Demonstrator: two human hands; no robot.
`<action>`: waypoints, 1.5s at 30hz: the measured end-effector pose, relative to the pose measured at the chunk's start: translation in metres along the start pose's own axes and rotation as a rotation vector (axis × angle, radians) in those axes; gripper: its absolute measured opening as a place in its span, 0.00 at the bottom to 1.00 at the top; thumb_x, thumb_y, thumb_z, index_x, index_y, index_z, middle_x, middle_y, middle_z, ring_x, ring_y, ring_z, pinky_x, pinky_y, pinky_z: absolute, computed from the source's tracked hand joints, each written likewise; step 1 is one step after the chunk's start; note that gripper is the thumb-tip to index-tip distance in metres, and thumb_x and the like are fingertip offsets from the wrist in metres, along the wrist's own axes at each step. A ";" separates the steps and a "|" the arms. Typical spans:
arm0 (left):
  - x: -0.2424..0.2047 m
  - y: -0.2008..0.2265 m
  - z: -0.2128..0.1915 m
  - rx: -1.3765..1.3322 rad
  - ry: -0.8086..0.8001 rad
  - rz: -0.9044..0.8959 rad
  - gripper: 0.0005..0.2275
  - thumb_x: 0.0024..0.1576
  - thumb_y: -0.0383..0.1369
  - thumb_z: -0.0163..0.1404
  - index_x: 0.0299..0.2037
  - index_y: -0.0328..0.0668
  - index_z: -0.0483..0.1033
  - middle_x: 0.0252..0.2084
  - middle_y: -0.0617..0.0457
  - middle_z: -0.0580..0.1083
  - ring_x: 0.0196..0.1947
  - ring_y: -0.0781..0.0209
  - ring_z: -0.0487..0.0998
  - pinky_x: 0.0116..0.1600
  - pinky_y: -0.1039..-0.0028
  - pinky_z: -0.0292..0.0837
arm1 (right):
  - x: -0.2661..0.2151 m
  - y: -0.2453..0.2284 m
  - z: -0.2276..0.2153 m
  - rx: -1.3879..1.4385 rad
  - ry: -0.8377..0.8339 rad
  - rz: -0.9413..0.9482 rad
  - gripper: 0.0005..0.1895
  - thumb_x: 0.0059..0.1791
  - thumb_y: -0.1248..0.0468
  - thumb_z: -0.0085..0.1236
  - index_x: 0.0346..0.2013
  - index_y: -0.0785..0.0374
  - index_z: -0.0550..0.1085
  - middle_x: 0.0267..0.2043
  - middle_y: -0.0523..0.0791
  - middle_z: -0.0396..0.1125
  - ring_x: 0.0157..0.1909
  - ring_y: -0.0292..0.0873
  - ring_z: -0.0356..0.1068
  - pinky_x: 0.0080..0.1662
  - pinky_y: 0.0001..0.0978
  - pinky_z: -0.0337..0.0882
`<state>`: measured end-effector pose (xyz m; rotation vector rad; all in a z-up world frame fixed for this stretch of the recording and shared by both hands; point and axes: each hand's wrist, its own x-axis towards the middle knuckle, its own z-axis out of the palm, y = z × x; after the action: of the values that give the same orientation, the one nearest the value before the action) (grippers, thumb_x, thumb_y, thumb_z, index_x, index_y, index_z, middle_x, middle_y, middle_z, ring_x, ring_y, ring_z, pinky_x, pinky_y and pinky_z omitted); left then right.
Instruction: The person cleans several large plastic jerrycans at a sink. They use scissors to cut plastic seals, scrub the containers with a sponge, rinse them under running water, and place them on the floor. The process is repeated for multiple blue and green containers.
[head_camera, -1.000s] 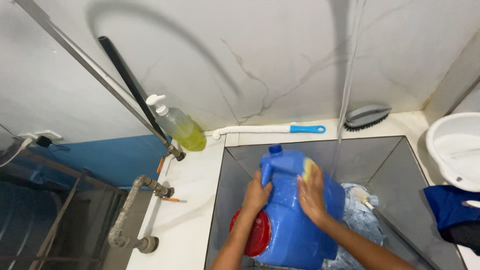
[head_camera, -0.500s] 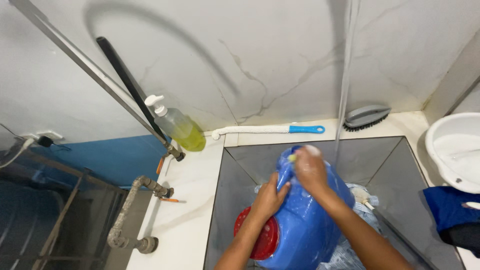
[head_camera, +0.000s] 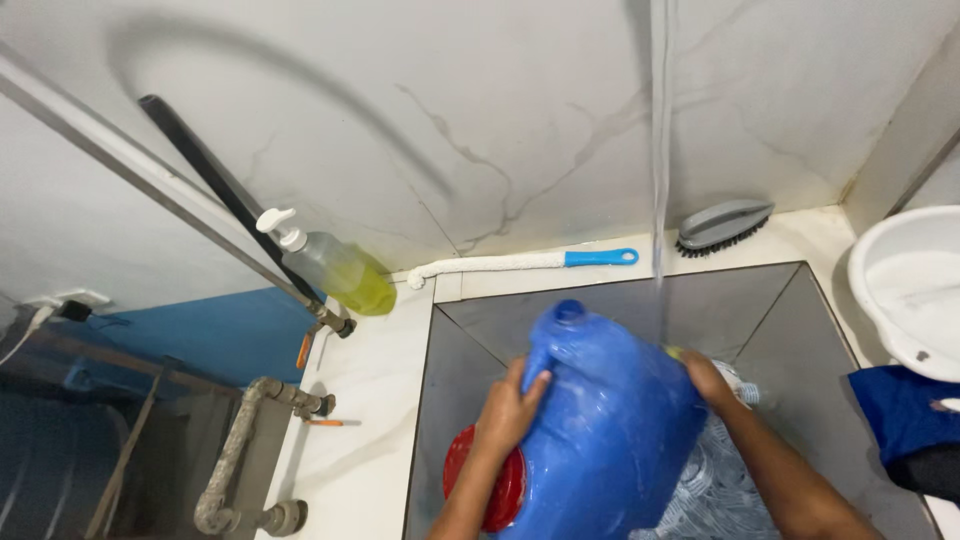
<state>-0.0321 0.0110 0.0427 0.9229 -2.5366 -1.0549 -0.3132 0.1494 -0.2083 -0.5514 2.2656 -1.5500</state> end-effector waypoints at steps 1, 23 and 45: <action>0.009 -0.006 -0.002 -0.033 -0.001 -0.132 0.23 0.61 0.49 0.48 0.58 0.40 0.71 0.33 0.33 0.80 0.32 0.41 0.83 0.41 0.56 0.77 | -0.032 0.013 0.000 -0.032 0.074 0.103 0.31 0.53 0.54 0.49 0.66 0.69 0.60 0.62 0.54 0.58 0.64 0.54 0.58 0.63 0.44 0.58; 0.058 -0.086 0.026 -0.003 0.260 -0.104 0.18 0.65 0.45 0.46 0.48 0.33 0.72 0.43 0.31 0.76 0.46 0.32 0.76 0.50 0.50 0.71 | -0.202 -0.010 0.043 -0.201 0.134 -0.534 0.28 0.60 0.48 0.40 0.61 0.69 0.67 0.59 0.63 0.68 0.64 0.64 0.64 0.63 0.56 0.62; 0.043 0.041 0.041 0.005 -0.035 0.154 0.23 0.62 0.46 0.47 0.58 0.35 0.70 0.45 0.27 0.77 0.49 0.28 0.76 0.53 0.49 0.71 | -0.051 -0.165 -0.291 -0.782 0.416 -0.394 0.20 0.49 0.67 0.52 0.56 0.67 0.74 0.51 0.58 0.71 0.49 0.62 0.69 0.54 0.53 0.67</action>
<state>-0.1019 0.0281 0.0418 0.7026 -2.5915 -1.0269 -0.3889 0.3544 0.0505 -0.9926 3.2464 -0.9073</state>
